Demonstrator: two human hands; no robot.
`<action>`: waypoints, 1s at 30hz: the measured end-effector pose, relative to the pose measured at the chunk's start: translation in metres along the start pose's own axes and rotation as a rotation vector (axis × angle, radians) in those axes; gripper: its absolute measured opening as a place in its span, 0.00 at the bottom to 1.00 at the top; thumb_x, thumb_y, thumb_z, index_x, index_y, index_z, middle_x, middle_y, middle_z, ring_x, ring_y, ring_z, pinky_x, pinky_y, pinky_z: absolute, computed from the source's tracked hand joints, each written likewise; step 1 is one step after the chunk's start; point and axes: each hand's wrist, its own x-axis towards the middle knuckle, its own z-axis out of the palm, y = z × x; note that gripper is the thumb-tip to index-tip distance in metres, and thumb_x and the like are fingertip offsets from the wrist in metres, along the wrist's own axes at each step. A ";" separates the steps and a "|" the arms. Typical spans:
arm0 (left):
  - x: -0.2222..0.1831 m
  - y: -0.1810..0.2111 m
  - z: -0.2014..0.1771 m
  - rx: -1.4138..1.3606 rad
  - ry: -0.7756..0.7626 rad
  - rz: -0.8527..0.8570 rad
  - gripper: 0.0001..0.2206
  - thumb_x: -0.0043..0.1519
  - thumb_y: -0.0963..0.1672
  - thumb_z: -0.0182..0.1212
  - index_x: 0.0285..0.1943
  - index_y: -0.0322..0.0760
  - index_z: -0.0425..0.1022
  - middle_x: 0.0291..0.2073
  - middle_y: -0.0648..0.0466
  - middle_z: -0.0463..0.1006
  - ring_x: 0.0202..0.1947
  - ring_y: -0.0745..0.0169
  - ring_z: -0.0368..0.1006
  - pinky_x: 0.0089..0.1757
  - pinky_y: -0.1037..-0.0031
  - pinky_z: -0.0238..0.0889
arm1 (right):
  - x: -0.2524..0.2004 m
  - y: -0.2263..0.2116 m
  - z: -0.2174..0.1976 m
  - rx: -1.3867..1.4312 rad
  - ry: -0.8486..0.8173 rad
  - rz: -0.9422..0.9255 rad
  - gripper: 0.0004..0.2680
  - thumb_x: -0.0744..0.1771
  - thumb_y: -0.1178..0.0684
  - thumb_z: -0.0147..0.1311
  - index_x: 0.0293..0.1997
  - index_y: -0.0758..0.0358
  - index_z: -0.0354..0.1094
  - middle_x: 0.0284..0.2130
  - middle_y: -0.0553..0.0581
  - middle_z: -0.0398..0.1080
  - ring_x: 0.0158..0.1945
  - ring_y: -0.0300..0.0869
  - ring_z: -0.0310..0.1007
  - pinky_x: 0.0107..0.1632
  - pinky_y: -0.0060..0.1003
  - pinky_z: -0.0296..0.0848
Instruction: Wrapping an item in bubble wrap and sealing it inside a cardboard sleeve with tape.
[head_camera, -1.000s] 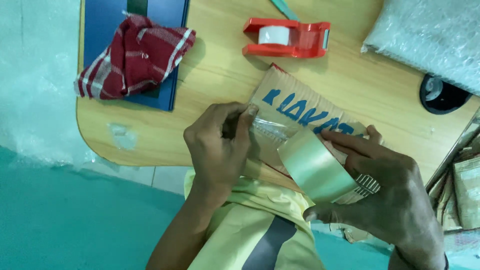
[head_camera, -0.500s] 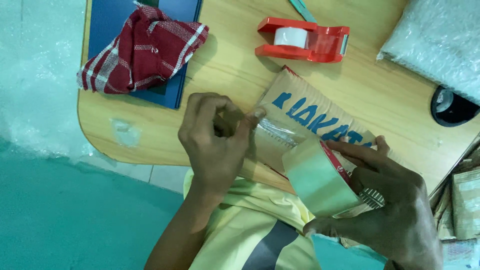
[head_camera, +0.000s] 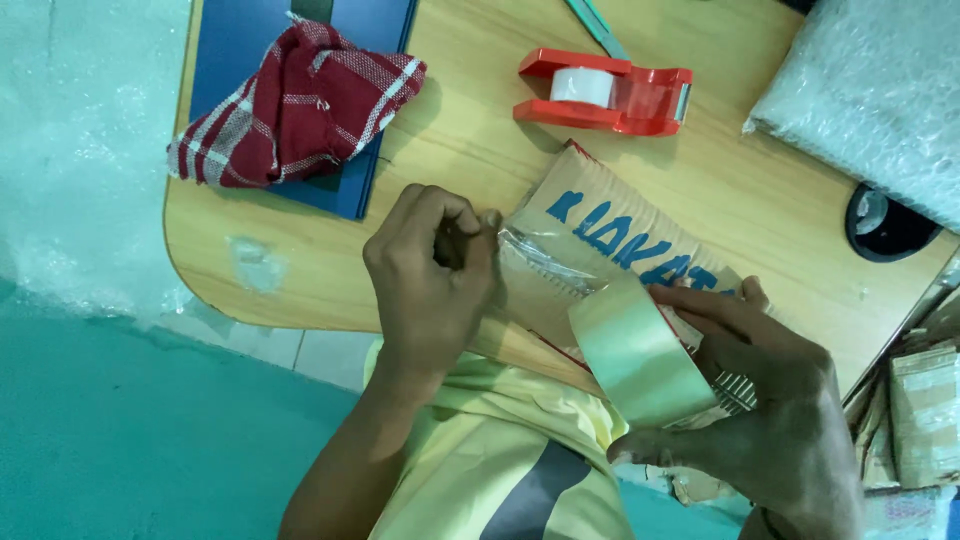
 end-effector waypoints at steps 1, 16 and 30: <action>0.001 -0.004 0.000 -0.004 -0.015 0.022 0.10 0.55 0.33 0.68 0.33 0.33 0.69 0.28 0.53 0.70 0.21 0.68 0.60 0.25 0.77 0.56 | 0.000 0.000 0.000 -0.013 0.000 -0.016 0.38 0.35 0.52 0.83 0.48 0.64 0.78 0.48 0.56 0.80 0.50 0.48 0.78 0.78 0.71 0.41; -0.001 -0.008 -0.016 0.302 -0.328 0.456 0.10 0.57 0.40 0.72 0.48 0.41 0.87 0.52 0.62 0.84 0.30 0.64 0.60 0.45 0.66 0.55 | -0.006 0.024 -0.003 -0.056 -0.024 -0.069 0.33 0.33 0.50 0.83 0.36 0.66 0.81 0.51 0.58 0.80 0.49 0.49 0.81 0.75 0.74 0.46; 0.016 -0.002 -0.016 0.107 -0.496 0.710 0.09 0.64 0.42 0.64 0.50 0.29 0.83 0.53 0.49 0.82 0.56 0.55 0.72 0.59 0.59 0.59 | -0.006 0.012 -0.003 0.001 0.004 -0.139 0.29 0.38 0.49 0.80 0.35 0.72 0.79 0.51 0.62 0.77 0.51 0.51 0.81 0.77 0.72 0.43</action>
